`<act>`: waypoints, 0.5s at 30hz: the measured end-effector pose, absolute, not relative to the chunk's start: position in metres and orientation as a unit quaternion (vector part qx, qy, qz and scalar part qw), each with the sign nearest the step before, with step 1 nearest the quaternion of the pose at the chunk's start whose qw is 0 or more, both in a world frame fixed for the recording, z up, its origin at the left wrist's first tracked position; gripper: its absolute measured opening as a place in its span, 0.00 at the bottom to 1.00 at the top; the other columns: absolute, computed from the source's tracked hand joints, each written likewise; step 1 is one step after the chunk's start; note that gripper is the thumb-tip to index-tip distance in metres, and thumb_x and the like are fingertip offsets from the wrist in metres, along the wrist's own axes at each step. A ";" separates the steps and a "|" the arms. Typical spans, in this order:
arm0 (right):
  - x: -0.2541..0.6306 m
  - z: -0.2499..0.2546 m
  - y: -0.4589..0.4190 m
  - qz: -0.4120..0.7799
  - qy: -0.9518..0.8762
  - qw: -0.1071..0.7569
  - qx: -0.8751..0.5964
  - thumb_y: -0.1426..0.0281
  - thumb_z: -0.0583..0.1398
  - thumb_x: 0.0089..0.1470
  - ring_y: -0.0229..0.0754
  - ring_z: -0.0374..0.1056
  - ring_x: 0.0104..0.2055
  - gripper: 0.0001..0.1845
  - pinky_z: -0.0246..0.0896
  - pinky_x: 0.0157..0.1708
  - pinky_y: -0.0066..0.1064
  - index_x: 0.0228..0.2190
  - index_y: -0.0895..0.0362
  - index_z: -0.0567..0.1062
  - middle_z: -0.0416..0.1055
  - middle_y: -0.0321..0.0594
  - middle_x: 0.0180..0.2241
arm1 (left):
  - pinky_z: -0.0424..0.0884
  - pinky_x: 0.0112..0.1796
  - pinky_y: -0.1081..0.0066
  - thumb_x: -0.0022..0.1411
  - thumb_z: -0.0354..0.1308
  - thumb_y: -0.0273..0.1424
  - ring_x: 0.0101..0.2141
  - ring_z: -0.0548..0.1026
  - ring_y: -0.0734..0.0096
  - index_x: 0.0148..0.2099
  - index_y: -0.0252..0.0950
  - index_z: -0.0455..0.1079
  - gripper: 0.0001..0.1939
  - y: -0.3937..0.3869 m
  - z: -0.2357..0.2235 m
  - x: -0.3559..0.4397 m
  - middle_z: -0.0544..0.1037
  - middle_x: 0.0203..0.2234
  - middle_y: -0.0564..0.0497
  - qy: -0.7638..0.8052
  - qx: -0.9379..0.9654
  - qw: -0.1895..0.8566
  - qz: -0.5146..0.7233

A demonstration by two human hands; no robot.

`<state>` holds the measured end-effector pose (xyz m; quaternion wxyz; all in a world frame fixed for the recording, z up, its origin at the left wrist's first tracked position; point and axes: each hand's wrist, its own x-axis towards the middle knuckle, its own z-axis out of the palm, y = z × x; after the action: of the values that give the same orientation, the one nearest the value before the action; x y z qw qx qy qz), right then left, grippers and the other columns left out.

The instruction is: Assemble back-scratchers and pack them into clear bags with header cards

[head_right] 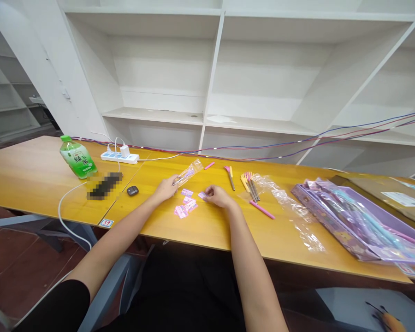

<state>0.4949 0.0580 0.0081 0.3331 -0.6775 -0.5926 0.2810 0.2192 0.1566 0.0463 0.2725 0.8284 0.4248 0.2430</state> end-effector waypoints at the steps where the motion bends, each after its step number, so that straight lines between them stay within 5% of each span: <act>1: 0.494 0.008 0.058 0.287 -0.589 0.338 -0.676 0.70 0.73 0.48 0.39 0.75 0.36 0.19 0.69 0.35 0.28 0.41 0.57 0.76 0.80 0.44 0.40 | 0.71 0.39 0.70 0.71 0.53 0.31 0.33 0.81 0.63 0.60 0.41 0.73 0.19 0.156 0.047 0.219 0.84 0.35 0.48 0.427 0.826 0.275 0.244; 6: 0.495 0.006 0.060 0.285 -0.595 0.346 -0.668 0.67 0.73 0.48 0.39 0.74 0.36 0.23 0.71 0.38 0.30 0.46 0.58 0.78 0.79 0.44 0.43 | 0.70 0.35 0.71 0.71 0.54 0.34 0.30 0.80 0.65 0.58 0.41 0.74 0.17 0.157 0.045 0.219 0.83 0.32 0.49 0.429 0.821 0.281 0.251; 15: 0.494 0.006 0.062 0.254 -0.646 0.311 -0.649 0.58 0.74 0.44 0.45 0.73 0.35 0.22 0.70 0.38 0.34 0.38 0.58 0.83 0.79 0.42 0.32 | 0.69 0.34 0.71 0.69 0.55 0.34 0.27 0.78 0.65 0.56 0.42 0.74 0.16 0.163 0.039 0.219 0.82 0.31 0.50 0.427 0.821 0.287 0.245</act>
<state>0.4942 0.0619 0.0065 0.3110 -0.6494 -0.6456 0.2543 0.2192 0.1627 0.0388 0.2874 0.8214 0.4274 0.2450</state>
